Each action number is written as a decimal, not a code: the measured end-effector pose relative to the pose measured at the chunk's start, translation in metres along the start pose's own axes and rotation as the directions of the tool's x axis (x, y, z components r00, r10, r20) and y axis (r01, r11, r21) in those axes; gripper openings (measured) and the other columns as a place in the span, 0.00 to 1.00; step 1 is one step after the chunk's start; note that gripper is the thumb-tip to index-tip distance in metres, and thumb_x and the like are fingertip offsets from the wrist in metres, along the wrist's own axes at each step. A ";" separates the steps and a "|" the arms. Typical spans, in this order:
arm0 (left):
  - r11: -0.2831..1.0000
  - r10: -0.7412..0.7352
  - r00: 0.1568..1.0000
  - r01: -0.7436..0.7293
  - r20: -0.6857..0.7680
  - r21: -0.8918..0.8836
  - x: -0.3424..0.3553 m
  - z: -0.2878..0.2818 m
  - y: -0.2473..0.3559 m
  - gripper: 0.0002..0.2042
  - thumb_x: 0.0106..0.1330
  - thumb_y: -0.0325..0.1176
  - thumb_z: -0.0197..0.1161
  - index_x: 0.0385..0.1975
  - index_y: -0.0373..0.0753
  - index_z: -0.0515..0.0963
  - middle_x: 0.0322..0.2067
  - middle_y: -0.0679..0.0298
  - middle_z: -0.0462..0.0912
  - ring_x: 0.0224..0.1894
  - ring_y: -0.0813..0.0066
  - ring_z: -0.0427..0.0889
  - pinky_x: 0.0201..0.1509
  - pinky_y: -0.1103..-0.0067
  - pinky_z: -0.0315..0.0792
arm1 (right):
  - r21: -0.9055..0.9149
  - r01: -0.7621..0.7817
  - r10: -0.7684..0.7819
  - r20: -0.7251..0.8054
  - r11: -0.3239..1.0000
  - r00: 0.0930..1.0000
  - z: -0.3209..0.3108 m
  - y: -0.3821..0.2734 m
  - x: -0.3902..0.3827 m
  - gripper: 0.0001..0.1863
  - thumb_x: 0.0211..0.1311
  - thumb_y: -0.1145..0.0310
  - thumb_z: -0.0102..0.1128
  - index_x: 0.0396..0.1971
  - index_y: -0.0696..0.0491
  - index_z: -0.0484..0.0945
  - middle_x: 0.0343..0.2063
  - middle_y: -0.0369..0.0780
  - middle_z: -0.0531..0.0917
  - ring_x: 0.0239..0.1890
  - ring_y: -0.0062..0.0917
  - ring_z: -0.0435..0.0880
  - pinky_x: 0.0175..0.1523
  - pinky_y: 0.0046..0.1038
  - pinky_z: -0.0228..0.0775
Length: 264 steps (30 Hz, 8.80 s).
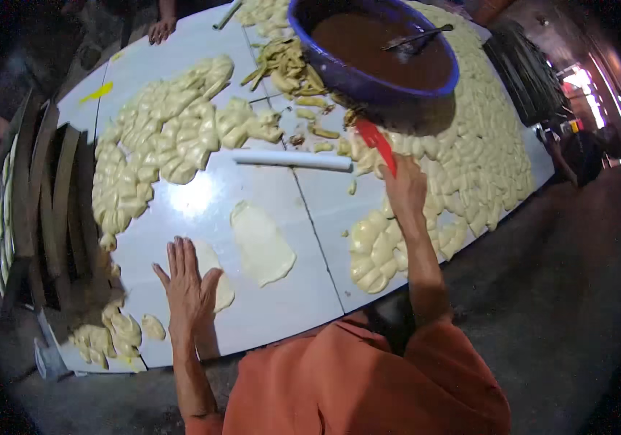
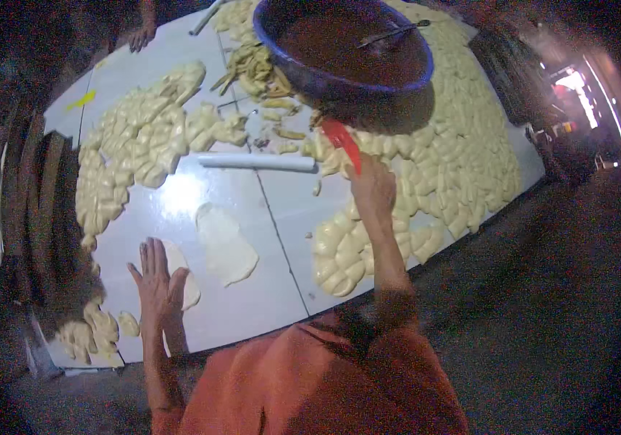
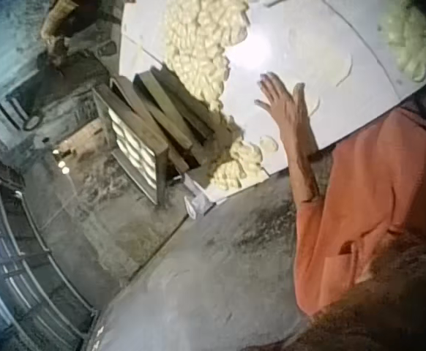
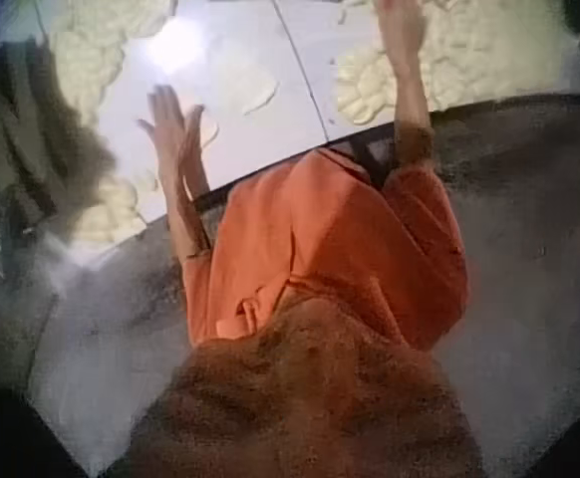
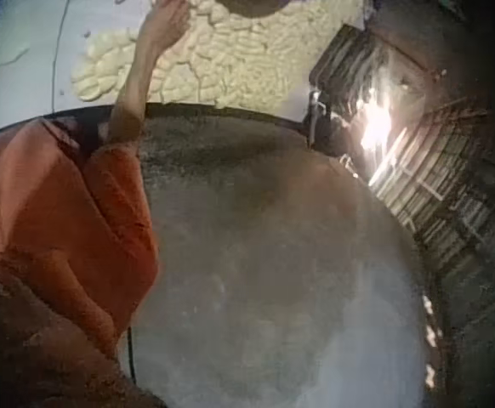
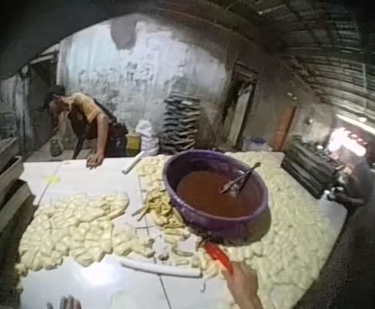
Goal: The person flattens pieces of dough with a roller, spreads a dark filling onto them using a spatula, rolls the dough into cylinders by hand, and arranges them onto metal baking trays.
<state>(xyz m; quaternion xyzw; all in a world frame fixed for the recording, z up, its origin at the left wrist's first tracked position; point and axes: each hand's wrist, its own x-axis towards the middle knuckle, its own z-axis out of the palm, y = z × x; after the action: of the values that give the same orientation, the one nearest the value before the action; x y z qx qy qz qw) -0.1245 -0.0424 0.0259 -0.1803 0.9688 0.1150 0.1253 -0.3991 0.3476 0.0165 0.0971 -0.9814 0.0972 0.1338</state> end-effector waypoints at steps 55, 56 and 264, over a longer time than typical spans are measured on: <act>0.787 -0.609 0.750 0.532 -0.256 -0.313 -0.081 0.047 0.045 0.35 0.79 0.50 0.49 0.77 0.32 0.51 0.77 0.43 0.49 0.81 0.48 0.41 0.80 0.50 0.28 | 0.617 -0.262 -0.343 0.686 0.742 0.642 -0.087 0.028 0.265 0.17 0.63 0.53 0.72 0.34 0.54 0.88 0.19 0.30 0.80 0.17 0.13 0.73 0.21 0.20 0.60; 0.793 -0.603 0.757 0.532 -0.252 -0.298 -0.082 0.047 0.043 0.36 0.79 0.50 0.49 0.77 0.32 0.51 0.77 0.43 0.49 0.81 0.48 0.41 0.80 0.50 0.28 | 0.609 -0.270 -0.347 0.702 0.746 0.622 -0.089 0.021 0.258 0.17 0.63 0.53 0.72 0.34 0.54 0.88 0.19 0.30 0.80 0.17 0.13 0.73 0.21 0.20 0.60; 0.908 0.124 0.857 -0.302 -0.499 -0.292 -0.010 0.020 0.110 0.08 0.62 0.35 0.70 0.41 0.51 0.87 0.61 0.58 0.78 0.70 0.53 0.69 0.75 0.39 0.47 | 0.374 0.408 -0.447 0.020 0.833 0.894 -0.016 -0.083 -0.037 0.10 0.63 0.72 0.64 0.43 0.55 0.85 0.47 0.43 0.84 0.46 0.38 0.85 0.51 0.36 0.78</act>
<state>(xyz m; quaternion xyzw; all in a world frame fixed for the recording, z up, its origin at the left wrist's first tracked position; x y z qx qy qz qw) -0.1526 0.0658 0.0292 -0.1124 0.9462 0.2567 -0.1620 -0.3424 0.2775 0.0347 0.3421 -0.9057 0.2375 0.0795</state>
